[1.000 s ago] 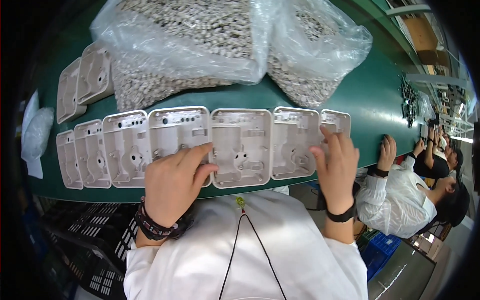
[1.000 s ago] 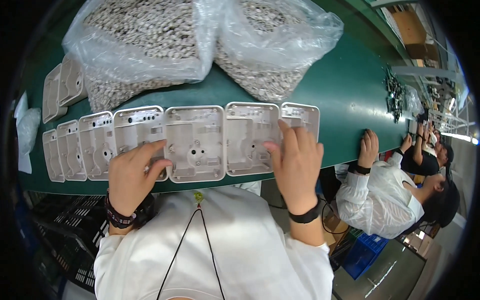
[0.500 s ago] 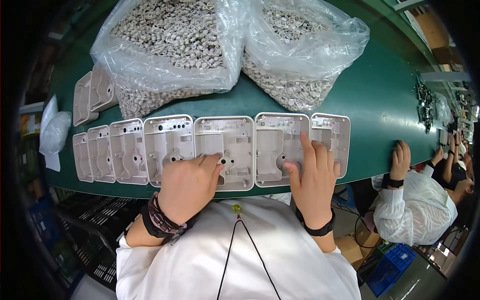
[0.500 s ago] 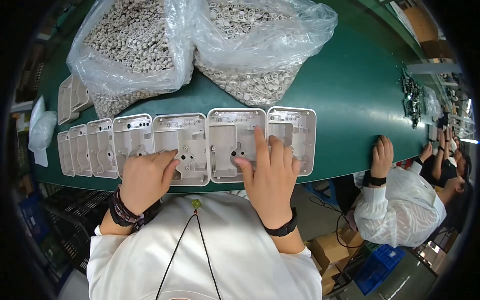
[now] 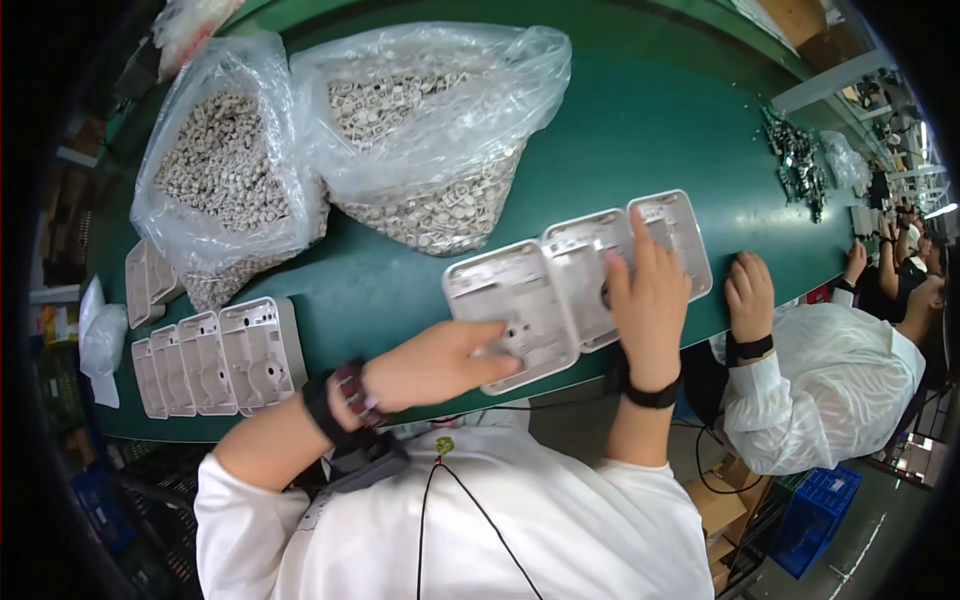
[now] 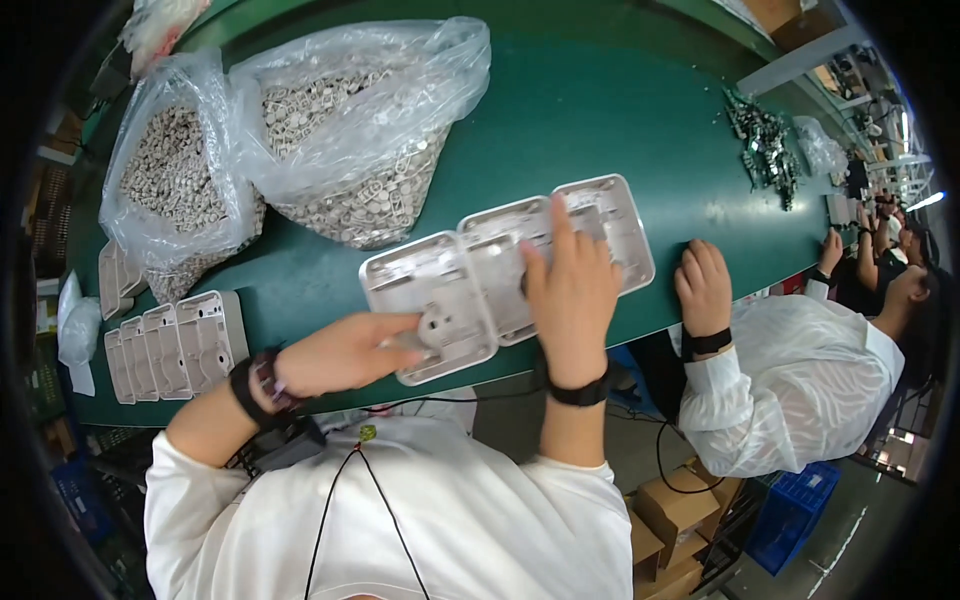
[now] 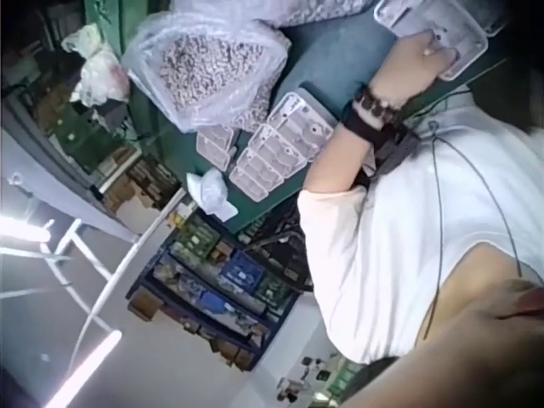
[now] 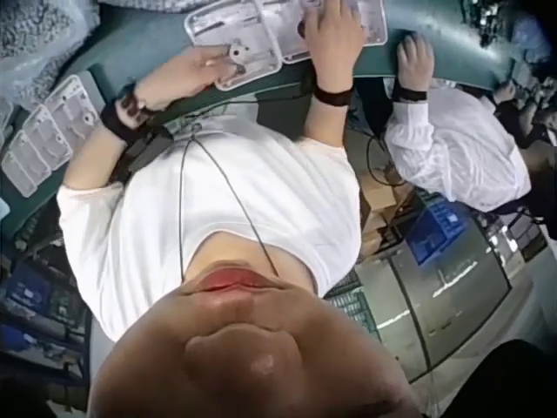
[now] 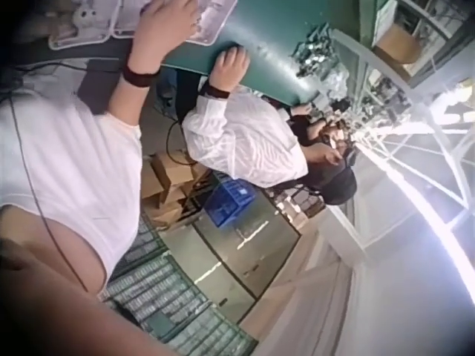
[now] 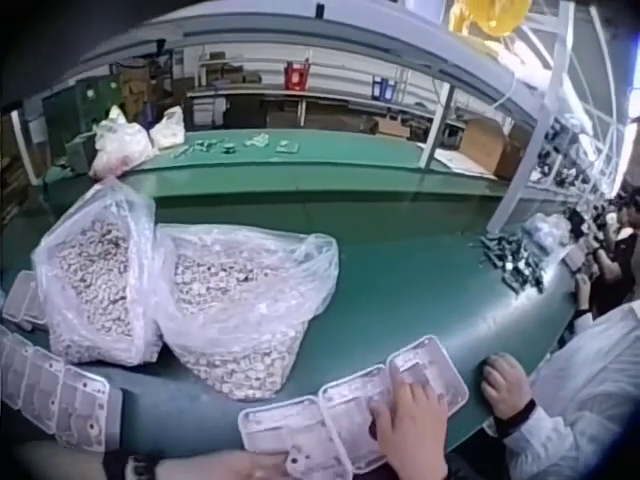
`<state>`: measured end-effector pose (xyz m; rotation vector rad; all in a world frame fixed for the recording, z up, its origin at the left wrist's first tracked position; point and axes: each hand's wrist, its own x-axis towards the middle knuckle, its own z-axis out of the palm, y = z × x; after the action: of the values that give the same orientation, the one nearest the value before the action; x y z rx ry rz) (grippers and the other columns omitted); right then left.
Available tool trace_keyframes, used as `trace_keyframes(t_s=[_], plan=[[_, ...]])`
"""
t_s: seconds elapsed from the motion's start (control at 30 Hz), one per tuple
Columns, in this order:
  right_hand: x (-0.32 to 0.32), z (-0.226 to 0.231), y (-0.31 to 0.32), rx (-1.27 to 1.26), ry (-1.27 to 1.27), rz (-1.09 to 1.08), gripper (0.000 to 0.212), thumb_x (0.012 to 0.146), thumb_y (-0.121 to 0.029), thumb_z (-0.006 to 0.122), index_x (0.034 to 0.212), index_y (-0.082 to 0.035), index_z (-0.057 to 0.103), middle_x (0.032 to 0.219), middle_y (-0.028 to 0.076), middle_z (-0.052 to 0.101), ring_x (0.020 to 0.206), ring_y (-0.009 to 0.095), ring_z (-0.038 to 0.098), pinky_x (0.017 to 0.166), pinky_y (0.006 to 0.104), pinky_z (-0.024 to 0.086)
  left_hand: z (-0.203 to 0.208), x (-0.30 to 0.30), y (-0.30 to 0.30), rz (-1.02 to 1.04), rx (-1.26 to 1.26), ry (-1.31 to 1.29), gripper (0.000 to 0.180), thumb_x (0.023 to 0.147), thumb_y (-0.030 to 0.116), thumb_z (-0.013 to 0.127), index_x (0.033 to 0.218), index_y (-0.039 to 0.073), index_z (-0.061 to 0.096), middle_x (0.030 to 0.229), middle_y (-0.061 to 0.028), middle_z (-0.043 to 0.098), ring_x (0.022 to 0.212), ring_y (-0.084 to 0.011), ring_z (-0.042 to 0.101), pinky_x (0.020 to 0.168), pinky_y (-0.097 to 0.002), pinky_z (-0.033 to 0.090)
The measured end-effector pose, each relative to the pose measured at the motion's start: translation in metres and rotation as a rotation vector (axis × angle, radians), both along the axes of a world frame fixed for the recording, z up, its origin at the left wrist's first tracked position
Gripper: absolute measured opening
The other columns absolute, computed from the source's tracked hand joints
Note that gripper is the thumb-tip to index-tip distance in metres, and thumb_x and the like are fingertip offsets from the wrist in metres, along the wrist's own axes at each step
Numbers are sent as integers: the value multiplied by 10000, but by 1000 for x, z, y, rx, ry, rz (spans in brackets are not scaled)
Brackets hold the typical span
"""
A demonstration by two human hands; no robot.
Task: Assembling electronic components by manually placing small metal parts into plastic housings on an assembly line.
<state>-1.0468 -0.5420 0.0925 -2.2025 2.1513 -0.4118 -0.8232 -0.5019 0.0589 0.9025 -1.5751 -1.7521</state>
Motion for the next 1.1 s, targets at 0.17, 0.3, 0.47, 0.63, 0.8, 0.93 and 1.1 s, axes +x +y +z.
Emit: trace_keyframes(t_s=[0.17,0.3,0.47,0.63,0.8,0.93,1.1], plan=[[-63,-12,-74,-162,26,106,428,852,-252,531,1237,-75,473,994,185,581,894,358,519,785,427,419,25,-63,-70,-164,580,-8,269,857,261,564,668,97,467,534,39,378,395,-42,296,337,-220,216],[-83,-15,-101,-455,112,34,374,863,-234,522,1174,-28,508,1050,229,548,945,373,508,830,434,402,38,-59,-93,-129,745,110,176,887,248,532,791,102,552,557,68,376,456,-28,334,382,-210,242],[21,31,2,-328,-654,28,282,888,-150,501,1134,-16,530,945,109,572,840,205,525,773,301,413,95,60,-32,26,-349,-105,274,888,239,523,1102,80,589,707,-17,615,622,-105,556,579,-248,445],[98,5,35,261,-558,688,292,819,-117,558,1095,-23,550,808,108,531,710,219,504,634,314,407,99,241,33,1142,-272,-1464,251,845,229,510,1015,72,608,843,-184,629,793,-356,597,668,-424,469],[164,6,58,313,-229,987,525,720,-198,669,1185,-36,486,795,104,515,744,268,521,629,346,433,46,393,128,1572,242,-1714,381,839,303,458,1100,37,537,1026,-264,566,969,-416,534,801,-469,439],[208,2,54,211,-249,1034,586,703,-262,672,1207,-44,465,793,78,524,749,225,534,641,329,443,10,448,130,1144,274,-1851,273,744,154,501,900,-42,609,948,-263,584,916,-403,562,803,-438,459],[225,-10,63,170,-441,984,549,740,-294,637,1187,-18,477,786,90,540,753,236,545,651,332,450,-38,564,188,1224,474,-1810,361,753,235,513,945,-54,613,964,-238,613,860,-386,593,747,-413,477]])
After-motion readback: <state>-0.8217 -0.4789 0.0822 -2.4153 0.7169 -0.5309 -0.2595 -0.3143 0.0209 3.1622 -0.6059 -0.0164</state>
